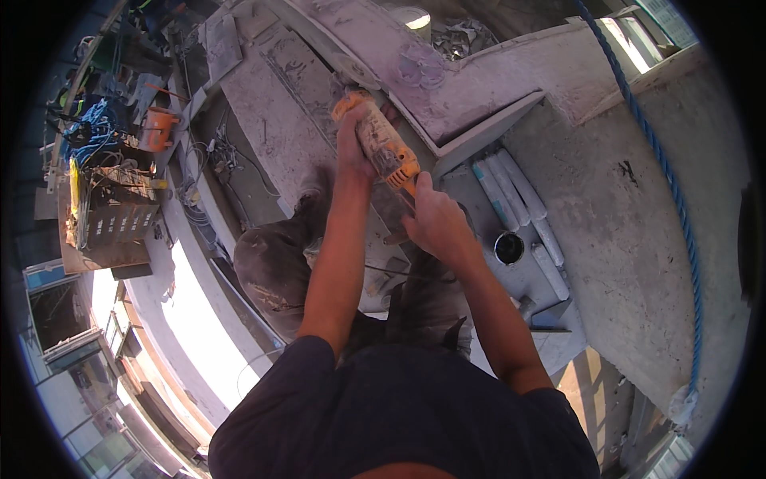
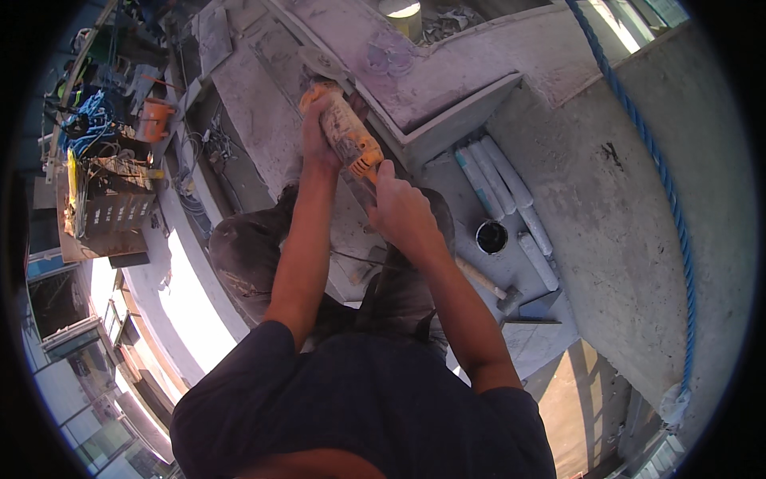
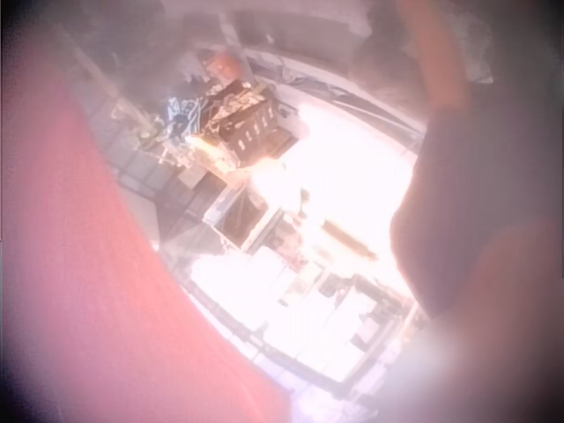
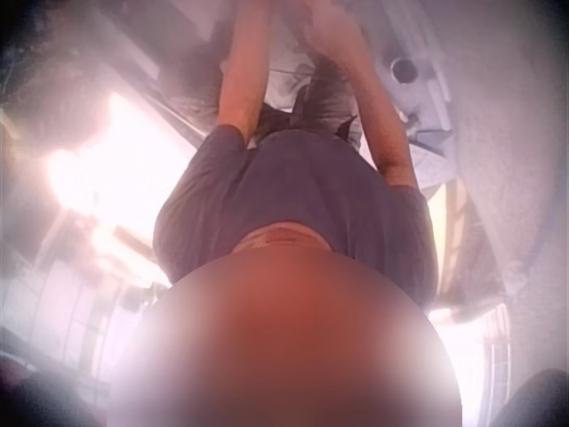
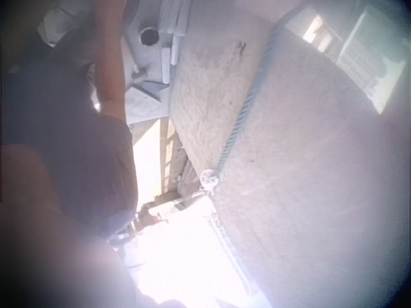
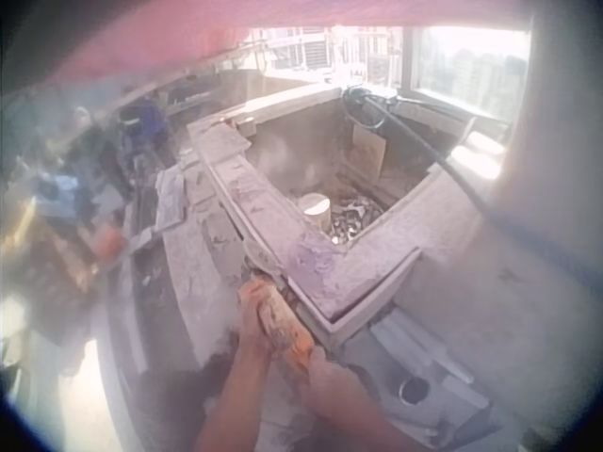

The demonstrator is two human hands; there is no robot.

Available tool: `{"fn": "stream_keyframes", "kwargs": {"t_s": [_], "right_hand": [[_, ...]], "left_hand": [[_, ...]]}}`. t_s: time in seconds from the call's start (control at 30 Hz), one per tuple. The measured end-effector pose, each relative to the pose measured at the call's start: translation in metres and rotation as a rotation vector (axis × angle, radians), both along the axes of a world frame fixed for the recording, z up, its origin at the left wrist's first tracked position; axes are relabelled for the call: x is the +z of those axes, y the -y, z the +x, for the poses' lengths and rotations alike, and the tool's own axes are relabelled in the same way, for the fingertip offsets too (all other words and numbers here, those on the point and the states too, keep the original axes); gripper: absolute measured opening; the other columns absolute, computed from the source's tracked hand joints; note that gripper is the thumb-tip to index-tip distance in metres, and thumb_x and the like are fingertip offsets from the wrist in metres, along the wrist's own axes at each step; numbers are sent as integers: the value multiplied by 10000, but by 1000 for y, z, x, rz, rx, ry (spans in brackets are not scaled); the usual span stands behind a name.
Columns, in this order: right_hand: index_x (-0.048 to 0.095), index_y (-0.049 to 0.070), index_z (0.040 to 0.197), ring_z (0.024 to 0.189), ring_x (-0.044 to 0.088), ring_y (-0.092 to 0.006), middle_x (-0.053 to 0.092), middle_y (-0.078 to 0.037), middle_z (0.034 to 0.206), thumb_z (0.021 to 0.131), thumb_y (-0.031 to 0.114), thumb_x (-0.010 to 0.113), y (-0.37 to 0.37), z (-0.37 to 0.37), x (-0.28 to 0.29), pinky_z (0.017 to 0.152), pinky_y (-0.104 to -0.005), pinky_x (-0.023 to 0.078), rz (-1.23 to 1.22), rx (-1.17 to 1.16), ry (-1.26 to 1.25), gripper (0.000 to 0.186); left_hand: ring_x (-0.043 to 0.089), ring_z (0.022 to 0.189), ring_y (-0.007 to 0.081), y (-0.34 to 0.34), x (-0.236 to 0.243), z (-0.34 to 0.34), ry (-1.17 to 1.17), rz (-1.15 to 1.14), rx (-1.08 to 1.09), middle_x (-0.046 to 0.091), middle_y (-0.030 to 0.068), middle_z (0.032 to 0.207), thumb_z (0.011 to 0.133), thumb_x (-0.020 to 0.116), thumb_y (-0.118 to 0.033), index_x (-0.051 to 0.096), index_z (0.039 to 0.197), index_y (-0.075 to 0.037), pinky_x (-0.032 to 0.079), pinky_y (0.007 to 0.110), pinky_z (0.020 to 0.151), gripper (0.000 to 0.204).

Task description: The person uses a power tool to cut a stone tile, then lifts and positions the tile into a recessed opening on a high-rise exterior. The person repeatedly adjusts the tile's placement and uses a small tool to align the edges within the frame.

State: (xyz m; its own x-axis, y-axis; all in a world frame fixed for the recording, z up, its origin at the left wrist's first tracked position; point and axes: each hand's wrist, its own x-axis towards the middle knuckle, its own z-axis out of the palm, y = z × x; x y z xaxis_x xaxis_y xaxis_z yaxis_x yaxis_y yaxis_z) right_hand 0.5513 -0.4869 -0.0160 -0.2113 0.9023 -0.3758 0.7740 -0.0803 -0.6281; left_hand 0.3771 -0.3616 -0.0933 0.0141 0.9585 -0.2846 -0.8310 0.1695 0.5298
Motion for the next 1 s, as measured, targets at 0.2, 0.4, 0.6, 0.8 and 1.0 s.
{"fn": "stream_keyframes", "kwargs": {"t_s": [0.2, 0.4, 0.6, 0.8, 1.0], "right_hand": [[433, -10, 1267, 979, 730, -570, 753, -345, 1002, 911, 145, 780, 10, 4, 5, 873, -630, 588, -3, 4, 10, 521], [434, -9, 1272, 993, 733, -565, 756, -340, 1018, 906, 141, 782, 7, 4, 4, 873, -628, 587, 11, 17, 0, 527], [435, -7, 1276, 1005, 737, -559, 759, -336, 1018, 911, 138, 781, 1, 2, -6, 886, -621, 590, 0, -10, 20, 523], [436, -5, 1279, 1013, 736, -557, 762, -329, 1037, 923, 145, 784, 2, 2, -4, 893, -620, 591, 2, -3, 31, 520], [435, 1, 1269, 1013, 733, -559, 763, -324, 1044, 922, 144, 784, 15, 8, 3, 889, -623, 591, -23, -1, 14, 512]], "left_hand": [[678, 1256, 345, 13, 7, 6, 3, -10, 26, 655, 181, 1287, 1009, 670, -284, 578, 1341, -9, 536, 556, 1169, 441], [689, 1239, 348, 8, 0, 2, 4, 7, -7, 665, 193, 1272, 1011, 669, -294, 586, 1337, -7, 557, 540, 1143, 442], [719, 1160, 343, 0, -6, 0, -15, -15, -18, 691, 191, 1236, 1018, 665, -296, 628, 1289, -11, 605, 511, 1062, 395], [712, 1174, 333, 0, -10, -2, -10, 12, -17, 688, 189, 1245, 1018, 662, -285, 623, 1294, -17, 600, 516, 1083, 387], [689, 1244, 346, 17, 3, 10, -5, -10, 26, 665, 190, 1278, 1007, 672, -278, 603, 1324, -17, 553, 543, 1157, 416]]}}
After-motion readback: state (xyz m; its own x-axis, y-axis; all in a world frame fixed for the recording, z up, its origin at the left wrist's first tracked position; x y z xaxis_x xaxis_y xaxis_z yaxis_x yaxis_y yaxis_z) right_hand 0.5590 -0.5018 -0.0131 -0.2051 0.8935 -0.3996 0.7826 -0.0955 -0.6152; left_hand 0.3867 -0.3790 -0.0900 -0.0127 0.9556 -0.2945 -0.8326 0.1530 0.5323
